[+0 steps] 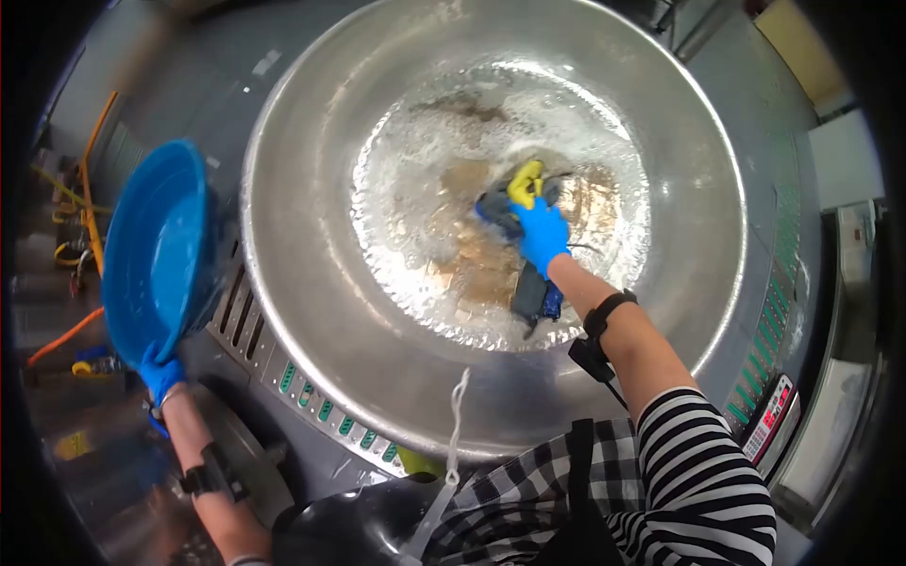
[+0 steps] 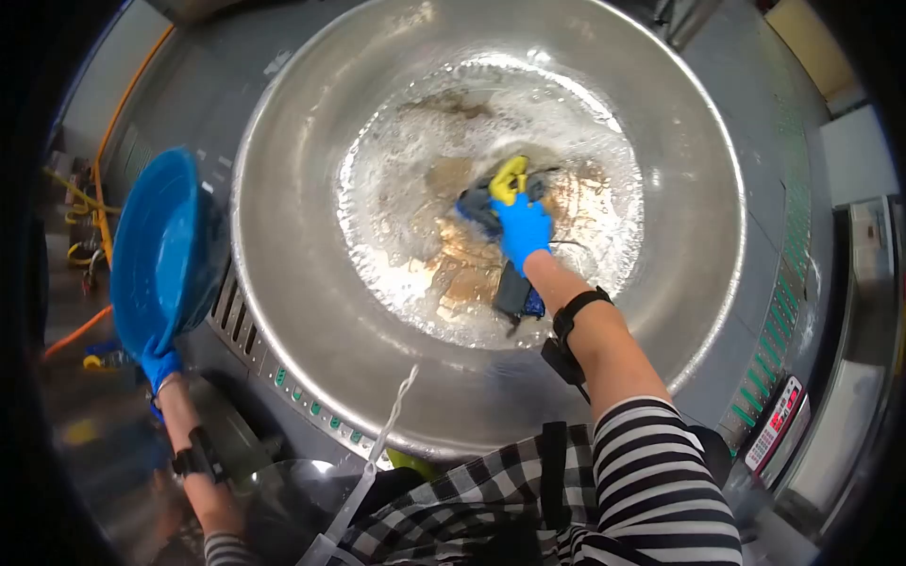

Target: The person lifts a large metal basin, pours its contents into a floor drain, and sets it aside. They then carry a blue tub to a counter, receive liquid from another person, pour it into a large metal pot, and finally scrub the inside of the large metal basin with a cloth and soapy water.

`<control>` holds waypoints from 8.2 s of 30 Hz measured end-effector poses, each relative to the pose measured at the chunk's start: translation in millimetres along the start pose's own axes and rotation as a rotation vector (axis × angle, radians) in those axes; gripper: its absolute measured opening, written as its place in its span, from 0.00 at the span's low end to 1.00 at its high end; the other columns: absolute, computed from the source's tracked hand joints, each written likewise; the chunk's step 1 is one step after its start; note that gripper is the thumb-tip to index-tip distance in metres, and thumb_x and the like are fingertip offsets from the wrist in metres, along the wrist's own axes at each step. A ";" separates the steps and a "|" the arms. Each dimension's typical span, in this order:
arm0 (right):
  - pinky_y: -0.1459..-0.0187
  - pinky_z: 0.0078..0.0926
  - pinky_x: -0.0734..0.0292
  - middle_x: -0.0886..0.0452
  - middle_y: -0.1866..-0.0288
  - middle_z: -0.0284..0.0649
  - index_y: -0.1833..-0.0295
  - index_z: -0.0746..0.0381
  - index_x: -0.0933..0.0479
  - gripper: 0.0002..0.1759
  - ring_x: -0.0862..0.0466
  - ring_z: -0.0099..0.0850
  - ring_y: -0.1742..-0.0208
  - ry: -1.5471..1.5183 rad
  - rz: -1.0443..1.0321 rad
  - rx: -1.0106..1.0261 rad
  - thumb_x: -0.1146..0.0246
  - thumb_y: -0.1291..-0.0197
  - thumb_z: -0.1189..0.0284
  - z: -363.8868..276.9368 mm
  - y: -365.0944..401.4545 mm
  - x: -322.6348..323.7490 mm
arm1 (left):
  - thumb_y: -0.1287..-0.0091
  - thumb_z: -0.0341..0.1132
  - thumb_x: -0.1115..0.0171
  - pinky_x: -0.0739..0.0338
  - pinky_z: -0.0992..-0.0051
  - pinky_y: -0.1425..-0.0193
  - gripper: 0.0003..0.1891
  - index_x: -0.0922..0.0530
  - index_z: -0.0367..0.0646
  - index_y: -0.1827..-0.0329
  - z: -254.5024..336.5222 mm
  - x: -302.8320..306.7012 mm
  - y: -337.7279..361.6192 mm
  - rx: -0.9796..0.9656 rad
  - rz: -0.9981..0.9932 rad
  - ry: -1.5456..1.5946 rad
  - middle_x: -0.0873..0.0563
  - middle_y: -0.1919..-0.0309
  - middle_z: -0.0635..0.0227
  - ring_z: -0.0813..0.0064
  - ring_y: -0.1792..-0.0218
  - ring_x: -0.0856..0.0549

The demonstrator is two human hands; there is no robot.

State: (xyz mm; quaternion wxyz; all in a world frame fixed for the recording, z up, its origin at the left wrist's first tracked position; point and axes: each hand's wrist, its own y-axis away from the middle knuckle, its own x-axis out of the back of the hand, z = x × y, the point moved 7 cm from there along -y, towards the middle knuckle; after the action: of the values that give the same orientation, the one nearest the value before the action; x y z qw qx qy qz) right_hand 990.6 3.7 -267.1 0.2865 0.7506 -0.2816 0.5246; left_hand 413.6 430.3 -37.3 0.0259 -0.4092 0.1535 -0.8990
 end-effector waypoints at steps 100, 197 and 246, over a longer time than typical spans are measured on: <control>0.54 0.30 0.31 0.23 0.61 0.38 0.62 0.40 0.23 0.15 0.25 0.36 0.56 0.001 -1.089 0.143 0.43 0.58 0.51 -24.8 345.5 21.1 | 0.40 0.60 0.60 0.45 0.68 0.37 0.36 0.47 0.40 0.38 161.3 -113.3 454.4 1.258 -0.537 0.691 0.41 0.39 0.62 0.65 0.41 0.39; 0.58 0.31 0.30 0.24 0.65 0.42 0.61 0.55 0.25 0.13 0.24 0.38 0.62 -0.396 -0.871 0.428 0.39 0.54 0.65 61.3 331.8 -23.8 | 0.42 0.33 0.44 0.19 0.69 0.74 0.16 0.34 0.34 0.55 201.1 -110.8 486.1 1.200 -1.072 0.232 0.25 0.63 0.56 0.64 0.65 0.21; 0.54 0.33 0.35 0.34 0.58 0.52 0.35 0.58 0.52 0.42 0.33 0.45 0.55 -1.067 -0.472 -0.036 0.41 0.59 0.77 -134.7 335.2 97.8 | 0.39 0.60 0.70 0.46 0.54 0.40 0.34 0.45 0.44 0.38 170.6 -110.8 470.1 1.517 -1.131 1.169 0.39 0.40 0.62 0.60 0.40 0.38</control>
State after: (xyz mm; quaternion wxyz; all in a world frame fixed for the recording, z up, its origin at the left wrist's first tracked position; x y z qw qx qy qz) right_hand 692.3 -137.5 -90.7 0.2268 0.9485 -0.2210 -0.0092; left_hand 576.8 -41.3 -152.3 -0.2204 0.1882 -0.6563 -0.6966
